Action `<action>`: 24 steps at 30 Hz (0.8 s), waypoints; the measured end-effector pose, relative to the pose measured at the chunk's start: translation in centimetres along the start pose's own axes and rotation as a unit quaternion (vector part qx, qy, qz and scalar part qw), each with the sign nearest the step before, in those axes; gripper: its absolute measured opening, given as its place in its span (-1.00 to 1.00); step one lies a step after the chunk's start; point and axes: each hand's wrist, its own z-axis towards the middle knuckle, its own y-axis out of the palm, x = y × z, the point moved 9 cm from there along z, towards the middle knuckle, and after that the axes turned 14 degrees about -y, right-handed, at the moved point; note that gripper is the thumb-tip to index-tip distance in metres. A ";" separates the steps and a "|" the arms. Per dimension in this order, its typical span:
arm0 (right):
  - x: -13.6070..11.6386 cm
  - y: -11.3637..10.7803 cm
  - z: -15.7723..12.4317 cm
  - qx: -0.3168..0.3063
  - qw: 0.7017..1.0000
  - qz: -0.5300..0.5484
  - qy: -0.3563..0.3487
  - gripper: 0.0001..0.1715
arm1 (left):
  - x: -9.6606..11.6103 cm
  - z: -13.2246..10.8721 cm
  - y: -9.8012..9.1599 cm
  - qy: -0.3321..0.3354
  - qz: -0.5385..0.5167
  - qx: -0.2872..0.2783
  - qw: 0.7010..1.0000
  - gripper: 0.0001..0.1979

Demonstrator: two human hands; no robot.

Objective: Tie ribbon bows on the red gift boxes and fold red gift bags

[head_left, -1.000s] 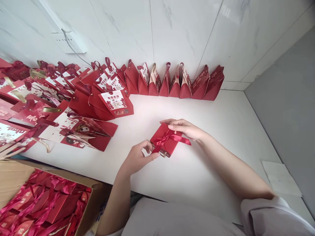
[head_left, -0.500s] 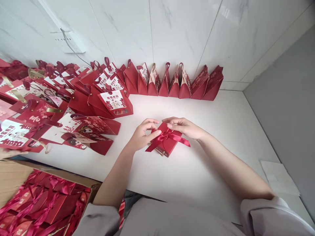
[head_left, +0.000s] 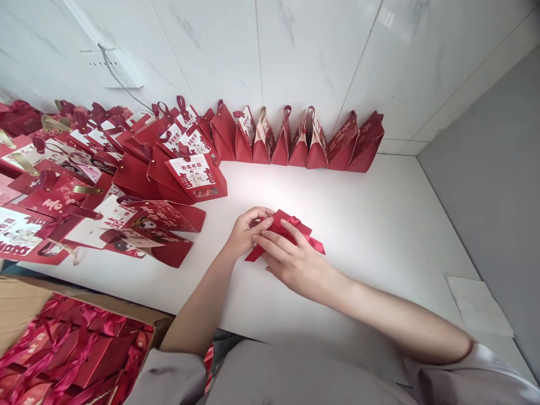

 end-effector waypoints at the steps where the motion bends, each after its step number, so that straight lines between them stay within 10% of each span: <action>1: -0.1 0.1 -0.1 -0.002 1.000 -0.001 0.001 -0.65 | -0.1 0.0 0.0 -0.002 -0.011 -0.002 1.000 -0.78; 17: 2.7 -4.5 -3.1 -0.073 0.957 0.278 0.044 -0.72 | -0.3 0.0 -0.3 0.011 0.044 0.036 0.998 -0.76; 24: 5.6 -4.0 -4.6 -0.117 0.894 0.420 0.102 -0.77 | 3.2 -2.3 0.7 0.091 0.153 0.107 0.978 -0.89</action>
